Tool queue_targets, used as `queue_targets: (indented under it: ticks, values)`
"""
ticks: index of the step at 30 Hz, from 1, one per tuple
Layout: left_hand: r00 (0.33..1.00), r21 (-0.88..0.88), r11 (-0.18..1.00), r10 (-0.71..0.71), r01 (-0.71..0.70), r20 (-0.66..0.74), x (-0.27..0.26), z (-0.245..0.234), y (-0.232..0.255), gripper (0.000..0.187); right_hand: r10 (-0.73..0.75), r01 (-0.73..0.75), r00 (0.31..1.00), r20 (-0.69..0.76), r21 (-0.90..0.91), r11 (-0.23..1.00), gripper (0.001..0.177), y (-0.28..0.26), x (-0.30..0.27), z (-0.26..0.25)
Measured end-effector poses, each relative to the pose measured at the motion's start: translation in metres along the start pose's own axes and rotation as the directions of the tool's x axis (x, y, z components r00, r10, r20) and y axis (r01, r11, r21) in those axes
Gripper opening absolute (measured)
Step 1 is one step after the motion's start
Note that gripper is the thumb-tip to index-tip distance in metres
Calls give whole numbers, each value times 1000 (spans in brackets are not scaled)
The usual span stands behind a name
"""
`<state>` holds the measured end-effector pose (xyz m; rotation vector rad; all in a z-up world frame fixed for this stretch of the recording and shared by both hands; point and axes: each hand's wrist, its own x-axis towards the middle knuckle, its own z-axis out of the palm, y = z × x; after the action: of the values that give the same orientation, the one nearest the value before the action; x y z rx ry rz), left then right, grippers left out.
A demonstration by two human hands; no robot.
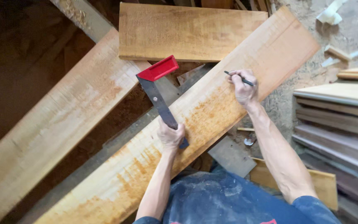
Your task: The person uses a circular saw to cut a long wooden plank on a workbench, then measures and marks the plank with a square and pencil. The cut piece is separated and set aside while the person continues to mark the remaining plank.
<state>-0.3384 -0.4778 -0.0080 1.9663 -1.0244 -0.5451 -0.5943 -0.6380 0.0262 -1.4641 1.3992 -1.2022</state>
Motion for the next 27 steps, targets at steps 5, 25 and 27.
queue_targets:
  ticks: [5,25,27]
  values:
    - [998,210,977,52,-46,-21,3,15,4,39,-180,224,970,162,-319,921,11,2,43,-2]
    - [995,300,953,-1,32,-102,-10,40,8,34,340,-402,823,455,43,915,46,18,42,-75]
    - [990,210,974,-66,91,-125,-15,63,23,35,341,-415,784,518,30,909,67,15,35,-72]
